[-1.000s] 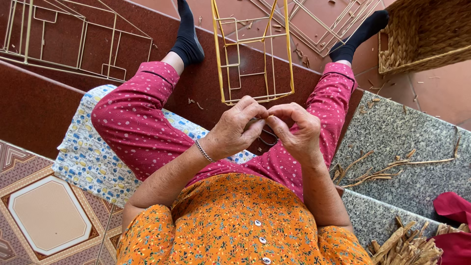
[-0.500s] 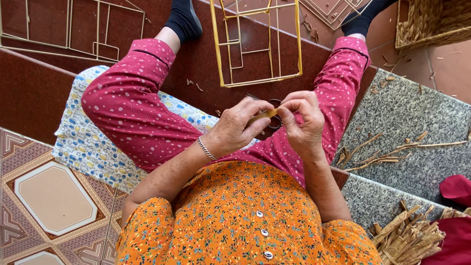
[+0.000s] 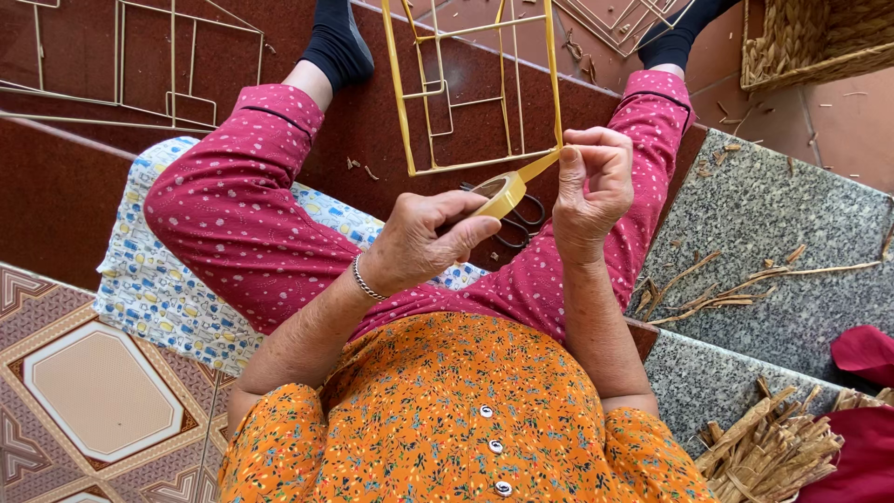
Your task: The person sits on the floor and assembles a rectangular bamboo frame by wrapping joints with yellow tape. They use scissors to cut the tape and repeatedly rotate the frame to secure multiple corners.
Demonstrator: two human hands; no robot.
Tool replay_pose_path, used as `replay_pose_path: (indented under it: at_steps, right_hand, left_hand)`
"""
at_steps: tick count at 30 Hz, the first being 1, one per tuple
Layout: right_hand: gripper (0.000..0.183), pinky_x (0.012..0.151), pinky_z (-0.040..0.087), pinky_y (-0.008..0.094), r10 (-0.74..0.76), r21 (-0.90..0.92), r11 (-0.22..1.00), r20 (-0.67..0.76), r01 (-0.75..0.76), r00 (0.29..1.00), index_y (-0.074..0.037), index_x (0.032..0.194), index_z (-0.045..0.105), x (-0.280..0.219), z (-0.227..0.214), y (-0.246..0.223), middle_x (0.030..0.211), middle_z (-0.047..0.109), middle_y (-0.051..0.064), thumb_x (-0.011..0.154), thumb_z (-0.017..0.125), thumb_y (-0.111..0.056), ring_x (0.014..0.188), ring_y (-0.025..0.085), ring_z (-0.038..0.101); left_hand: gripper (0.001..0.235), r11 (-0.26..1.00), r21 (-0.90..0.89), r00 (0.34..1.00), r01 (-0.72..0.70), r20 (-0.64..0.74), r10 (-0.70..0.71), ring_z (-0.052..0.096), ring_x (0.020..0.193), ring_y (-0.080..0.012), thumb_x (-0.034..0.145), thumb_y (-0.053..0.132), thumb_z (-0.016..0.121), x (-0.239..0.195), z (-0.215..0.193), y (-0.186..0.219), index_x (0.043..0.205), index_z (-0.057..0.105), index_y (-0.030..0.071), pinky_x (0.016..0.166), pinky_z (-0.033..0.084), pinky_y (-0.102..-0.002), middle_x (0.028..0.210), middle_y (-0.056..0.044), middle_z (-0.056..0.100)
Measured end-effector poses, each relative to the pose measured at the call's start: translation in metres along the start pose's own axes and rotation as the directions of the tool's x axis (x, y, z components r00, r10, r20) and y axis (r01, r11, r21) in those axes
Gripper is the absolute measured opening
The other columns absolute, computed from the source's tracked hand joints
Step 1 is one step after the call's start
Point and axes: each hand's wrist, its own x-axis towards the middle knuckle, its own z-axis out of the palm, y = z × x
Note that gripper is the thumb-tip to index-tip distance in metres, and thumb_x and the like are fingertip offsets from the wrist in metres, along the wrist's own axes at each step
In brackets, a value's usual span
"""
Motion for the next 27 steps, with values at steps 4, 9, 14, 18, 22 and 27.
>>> replay_pose_path:
  at_steps: [4,9,14,18,22,27]
  right_hand:
    - [0.011,0.092,0.057,0.026,0.066,0.119,0.991,0.012,-0.067,0.998,0.002,0.106,0.058,-0.003,0.003,0.007,0.117,0.065,0.012,0.107,0.068,-0.003,0.101,0.013,0.064]
    - [0.014,0.094,0.058,0.027,0.161,0.227,0.960,0.046,-0.167,0.986,0.000,0.112,0.056,-0.004,0.003,0.010,0.115,0.072,0.015,0.110,0.067,-0.008,0.101,0.015,0.069]
    - [0.027,0.099,0.058,0.030,0.213,0.317,0.913,0.169,-0.258,0.962,-0.006,0.130,0.042,0.000,-0.002,0.015,0.109,0.074,0.013,0.110,0.061,-0.010,0.103,0.019,0.073]
    - [0.031,0.100,0.056,0.033,0.232,0.438,0.849,0.193,-0.295,0.953,-0.006,0.133,0.041,0.003,-0.002,0.023,0.106,0.069,0.010,0.111,0.063,-0.004,0.098,0.019,0.069]
    - [0.030,0.111,0.055,0.039,0.214,0.488,0.826,0.190,-0.281,0.958,-0.008,0.130,0.042,0.001,-0.003,0.028,0.106,0.068,0.009,0.112,0.065,-0.002,0.098,0.019,0.069]
    - [0.028,0.112,0.054,0.041,0.209,0.505,0.816,0.197,-0.282,0.958,-0.008,0.125,0.044,0.000,-0.007,0.032,0.107,0.068,0.009,0.111,0.067,-0.002,0.097,0.019,0.070]
  left_hand:
    - [0.029,1.000,0.011,1.000,-0.006,-0.024,0.006,0.061,0.059,-0.0003,0.100,0.020,0.071,0.001,-0.006,0.005,0.119,0.073,-0.002,0.051,0.051,-0.019,0.071,0.003,0.067]
    - [0.030,1.000,0.012,0.999,-0.008,-0.039,0.009,0.064,0.062,-0.0012,0.100,0.020,0.070,0.001,-0.007,0.004,0.120,0.072,-0.003,0.055,0.054,-0.019,0.072,0.001,0.069]
    - [0.024,0.989,0.060,0.990,-0.132,-0.041,0.134,0.070,0.075,-0.0036,0.104,0.018,0.069,-0.008,-0.015,0.004,0.117,0.073,-0.002,0.065,0.058,-0.021,0.088,-0.004,0.075]
    - [0.024,0.995,0.035,0.994,-0.090,-0.060,0.092,0.072,0.078,-0.0031,0.102,0.017,0.069,-0.014,-0.026,0.007,0.116,0.072,-0.002,0.069,0.060,-0.021,0.089,-0.004,0.077]
    - [0.021,0.996,0.072,0.994,0.055,-0.100,-0.048,0.070,0.067,-0.0024,0.097,0.017,0.073,-0.023,-0.042,0.012,0.107,0.076,-0.001,0.058,0.056,-0.020,0.077,-0.002,0.075]
    - [0.024,0.913,0.393,0.970,0.113,-0.242,-0.016,0.060,0.052,-0.0074,0.090,0.026,0.083,-0.031,-0.062,0.008,0.090,0.078,0.003,0.049,0.045,-0.027,0.062,-0.007,0.068]
